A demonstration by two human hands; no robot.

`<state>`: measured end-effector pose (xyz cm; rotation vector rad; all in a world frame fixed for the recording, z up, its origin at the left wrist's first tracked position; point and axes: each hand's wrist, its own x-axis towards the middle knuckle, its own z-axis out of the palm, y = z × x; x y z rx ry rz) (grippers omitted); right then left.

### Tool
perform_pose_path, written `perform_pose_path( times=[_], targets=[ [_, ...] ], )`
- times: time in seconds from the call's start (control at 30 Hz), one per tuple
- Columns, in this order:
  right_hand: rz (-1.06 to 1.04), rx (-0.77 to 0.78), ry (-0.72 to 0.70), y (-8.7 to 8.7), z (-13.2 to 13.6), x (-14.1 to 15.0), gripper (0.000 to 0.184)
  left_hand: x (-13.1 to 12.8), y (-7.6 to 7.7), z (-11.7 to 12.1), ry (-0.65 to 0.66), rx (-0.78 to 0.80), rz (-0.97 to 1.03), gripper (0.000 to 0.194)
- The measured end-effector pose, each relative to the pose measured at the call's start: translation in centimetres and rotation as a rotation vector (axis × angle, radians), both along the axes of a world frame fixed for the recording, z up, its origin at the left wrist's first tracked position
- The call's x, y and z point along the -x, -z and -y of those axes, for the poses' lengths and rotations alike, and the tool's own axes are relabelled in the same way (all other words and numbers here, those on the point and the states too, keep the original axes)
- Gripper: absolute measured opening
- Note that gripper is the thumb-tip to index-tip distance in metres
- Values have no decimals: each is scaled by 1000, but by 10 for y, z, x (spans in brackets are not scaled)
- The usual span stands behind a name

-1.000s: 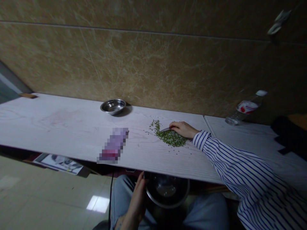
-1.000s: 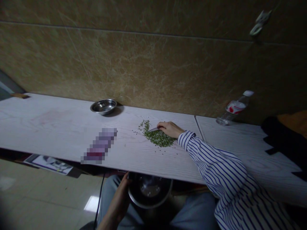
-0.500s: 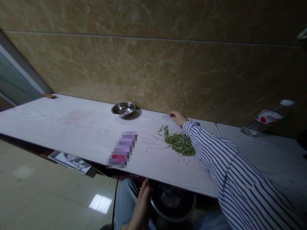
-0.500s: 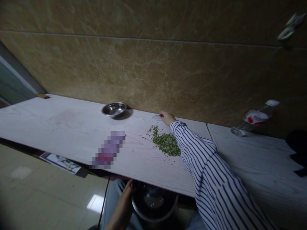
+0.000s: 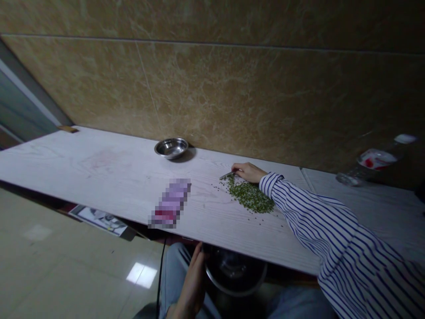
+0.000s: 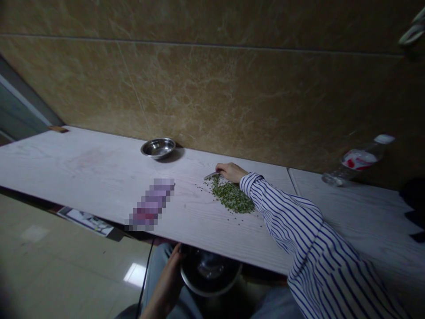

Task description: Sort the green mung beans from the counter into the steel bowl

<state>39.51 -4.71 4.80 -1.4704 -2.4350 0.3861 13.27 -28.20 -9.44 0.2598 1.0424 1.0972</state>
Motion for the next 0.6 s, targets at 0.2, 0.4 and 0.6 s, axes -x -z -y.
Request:
perform_pose_path(
  times=[0.2, 0.4, 0.6],
  targets=[
    [0, 34, -74, 0, 25, -4, 28, 0, -14, 5, 33, -10, 30, 54],
    [-21, 57, -126, -4, 48, -6, 26, 3, -20, 8, 61, -31, 38, 51],
    [-63, 22, -107, -16, 40, 10, 28, 5, -22, 9, 95, -22, 2, 52]
  ],
)
